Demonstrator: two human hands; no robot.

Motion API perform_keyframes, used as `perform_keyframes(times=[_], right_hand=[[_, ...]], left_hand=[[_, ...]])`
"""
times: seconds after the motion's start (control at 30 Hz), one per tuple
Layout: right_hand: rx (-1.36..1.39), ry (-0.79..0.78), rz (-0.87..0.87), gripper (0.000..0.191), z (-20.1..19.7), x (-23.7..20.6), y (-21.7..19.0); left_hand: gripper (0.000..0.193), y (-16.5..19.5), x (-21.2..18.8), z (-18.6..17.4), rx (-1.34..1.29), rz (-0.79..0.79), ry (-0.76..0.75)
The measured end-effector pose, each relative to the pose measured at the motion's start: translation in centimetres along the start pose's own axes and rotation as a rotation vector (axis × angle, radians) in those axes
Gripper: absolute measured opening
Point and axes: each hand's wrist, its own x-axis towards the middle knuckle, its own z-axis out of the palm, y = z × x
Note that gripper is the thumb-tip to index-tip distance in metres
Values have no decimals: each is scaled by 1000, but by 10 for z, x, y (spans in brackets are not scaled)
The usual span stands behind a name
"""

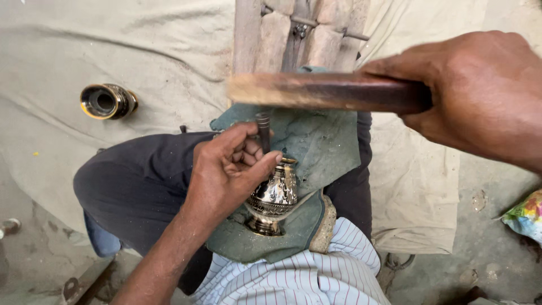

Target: The person sits cross-legged on the floor with a small brass pot resting on a cloth pad on their lap. They hold a punch against the pot's surface and repeatedly strike the punch with a wooden mallet, repositioning the punch around the vessel to work the metal.

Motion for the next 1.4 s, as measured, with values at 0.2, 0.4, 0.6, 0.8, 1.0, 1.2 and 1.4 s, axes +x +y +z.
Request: perform_keyframes(times=[0.2, 0.4, 0.6, 0.8, 1.0, 1.2, 1.4], right_hand=[[66, 104, -82, 63, -3, -3, 0], [601, 516, -86, 55, -35, 9, -24], [-181, -208, 230, 52, -28, 3, -1], [667, 375, 29, 53, 18, -7, 21], [1447, 448, -33, 50, 42, -26, 21], [710, 396, -46, 58, 29, -36, 9], [170, 127, 145, 66, -2, -38, -9]], left_hand=[[23, -1, -5, 3, 37, 96, 48], [20, -12, 5, 4, -24, -92, 28], [18, -6, 3, 2, 93, -6, 21], [24, 20, -15, -6, -90, 8, 108], [18, 17, -10, 1, 47, 51, 52], [17, 14, -8, 6, -32, -59, 56], [21, 23, -13, 8, 298, 115, 66]])
